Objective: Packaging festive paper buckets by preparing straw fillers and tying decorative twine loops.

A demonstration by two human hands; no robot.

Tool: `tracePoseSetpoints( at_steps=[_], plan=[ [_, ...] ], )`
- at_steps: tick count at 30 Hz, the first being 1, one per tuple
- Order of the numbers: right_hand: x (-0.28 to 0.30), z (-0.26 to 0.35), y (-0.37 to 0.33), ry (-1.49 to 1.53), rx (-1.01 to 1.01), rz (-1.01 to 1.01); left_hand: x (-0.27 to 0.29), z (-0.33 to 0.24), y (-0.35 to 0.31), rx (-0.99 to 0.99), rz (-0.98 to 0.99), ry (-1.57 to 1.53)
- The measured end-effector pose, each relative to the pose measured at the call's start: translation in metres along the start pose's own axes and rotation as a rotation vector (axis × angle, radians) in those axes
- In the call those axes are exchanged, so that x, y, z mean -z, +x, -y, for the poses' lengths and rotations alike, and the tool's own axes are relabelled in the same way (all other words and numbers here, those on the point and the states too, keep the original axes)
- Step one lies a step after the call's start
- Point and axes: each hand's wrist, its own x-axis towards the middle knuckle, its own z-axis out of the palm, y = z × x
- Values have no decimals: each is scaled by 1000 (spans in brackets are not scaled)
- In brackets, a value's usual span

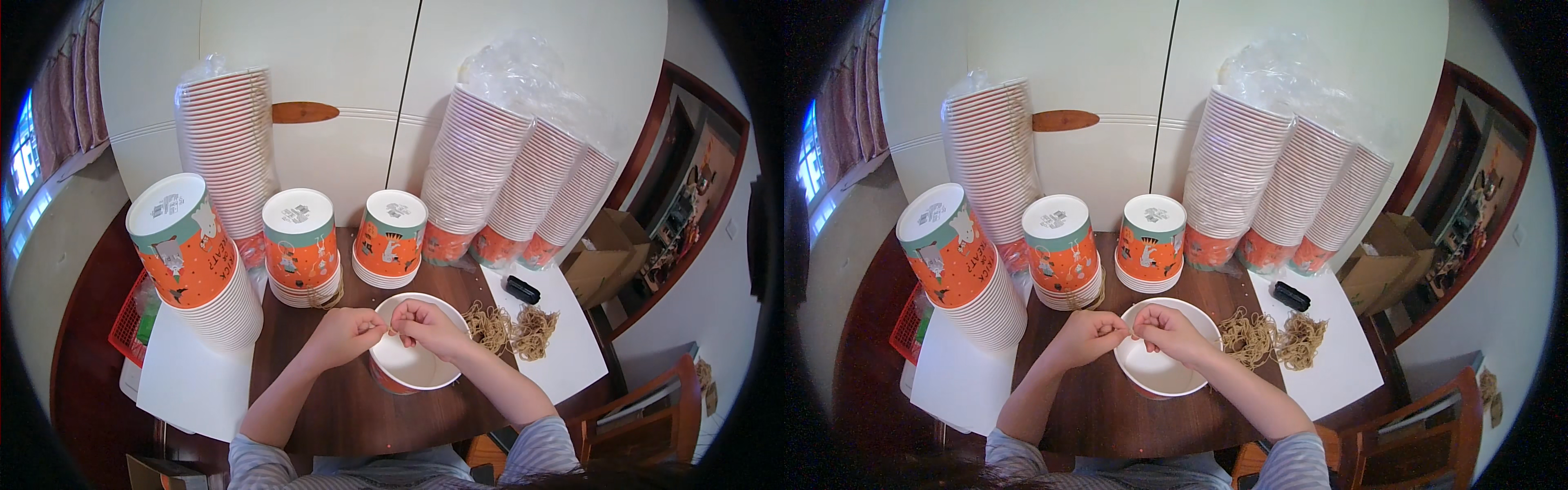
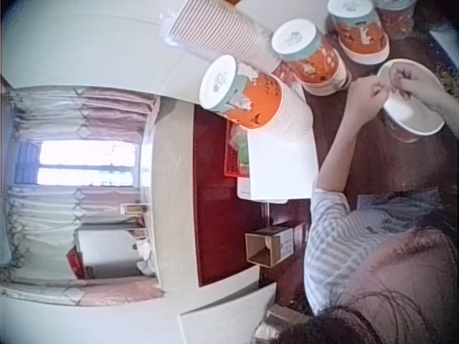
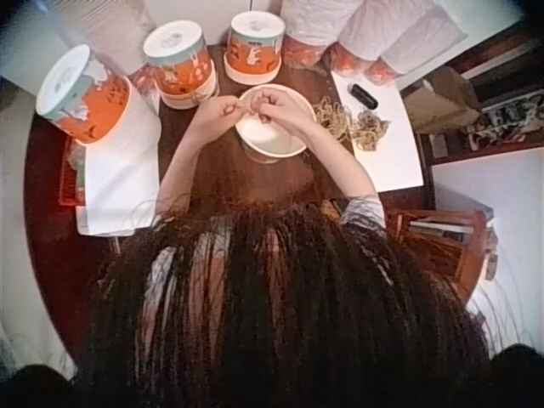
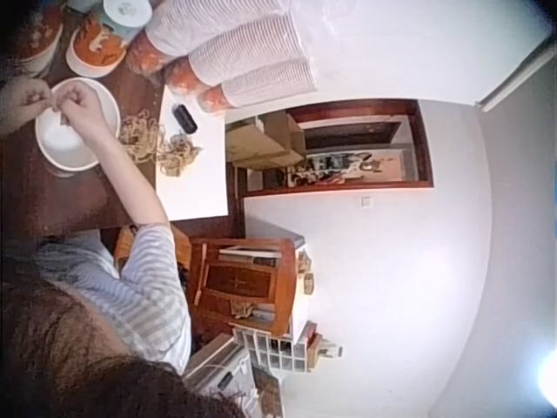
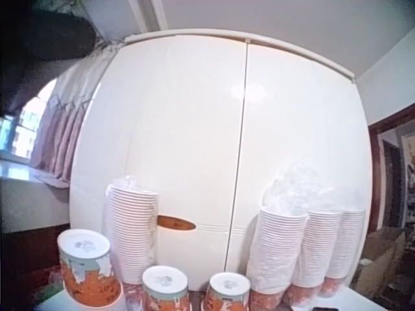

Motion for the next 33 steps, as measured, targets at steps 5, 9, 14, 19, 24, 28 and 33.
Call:
tracePoseSetpoints(
  at_steps=[5, 9, 14, 19, 24, 28, 33],
  plan=[
    [1, -1, 0, -7, 4, -8, 1, 0, 1, 8, -14, 47],
    [-3, -1, -1, 10, 51, -83, 2, 3, 2, 18, -18, 79],
    [-11, 9, -6, -660, 477, -131, 0, 9, 2, -4, -21, 25],
    [-12, 7, -5, -770, 557, -195, -2, 10, 2, -42, -18, -25],
    [-15, 7, -6, -839, 575, -243, -2, 12, 2, -69, -7, -19],
    [-18, 9, -6, -917, 639, -262, -2, 12, 2, -55, 0, -27],
    [-17, 8, -6, -975, 675, -258, -2, 11, 2, -86, -10, -6]
  ],
)
